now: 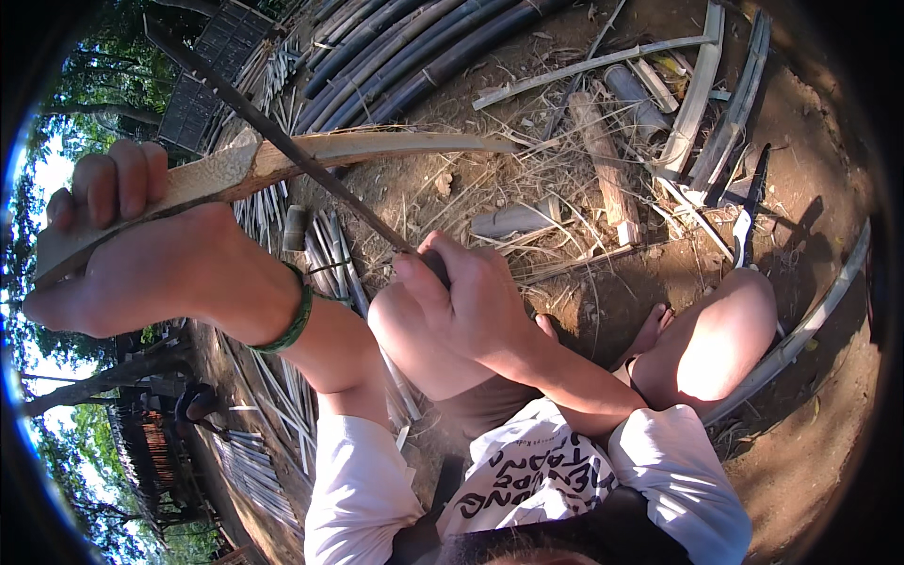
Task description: The person shaves a long strip of bamboo using a large knife, turning the strip over and working on different sides while sitting outdoors.
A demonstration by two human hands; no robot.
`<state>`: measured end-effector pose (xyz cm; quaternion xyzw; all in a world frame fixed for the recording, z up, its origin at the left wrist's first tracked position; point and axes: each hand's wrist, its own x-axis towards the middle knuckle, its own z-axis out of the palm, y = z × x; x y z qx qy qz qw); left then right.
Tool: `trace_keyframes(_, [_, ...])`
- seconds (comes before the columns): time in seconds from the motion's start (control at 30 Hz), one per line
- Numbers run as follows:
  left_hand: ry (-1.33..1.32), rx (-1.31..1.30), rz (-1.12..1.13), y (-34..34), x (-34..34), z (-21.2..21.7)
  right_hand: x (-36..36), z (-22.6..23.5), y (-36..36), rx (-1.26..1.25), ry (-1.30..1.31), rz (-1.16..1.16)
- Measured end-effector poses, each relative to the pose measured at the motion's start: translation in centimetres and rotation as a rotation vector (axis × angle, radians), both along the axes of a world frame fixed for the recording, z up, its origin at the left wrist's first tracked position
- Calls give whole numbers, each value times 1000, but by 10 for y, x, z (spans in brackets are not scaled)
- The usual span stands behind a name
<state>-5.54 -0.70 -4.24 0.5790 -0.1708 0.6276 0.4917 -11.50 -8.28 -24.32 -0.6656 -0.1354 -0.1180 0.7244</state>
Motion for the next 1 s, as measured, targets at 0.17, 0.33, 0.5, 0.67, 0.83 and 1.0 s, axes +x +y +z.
trace_keyframes(0.17, [-4,61,-89,14,8,7,-5,-4,-3,-131,-62,-40])
trace_keyframes(0.33, [-48,-7,-25,-11,-8,-3,-3,-3,-12,-105,-7,-24])
trace_keyframes(0.5, [-55,43,-223,-3,-5,-8,-18,16,-25,-94,75,-24])
trace_keyframes(0.67, [-37,13,-233,-27,-6,-33,-2,-21,-38,-273,106,-155])
trace_keyframes(0.83, [-23,-25,-220,-31,3,-37,-6,4,-43,-220,111,-73])
trace_keyframes(1.0, [-35,-20,-285,-18,6,-35,30,-51,-32,-243,208,-161])
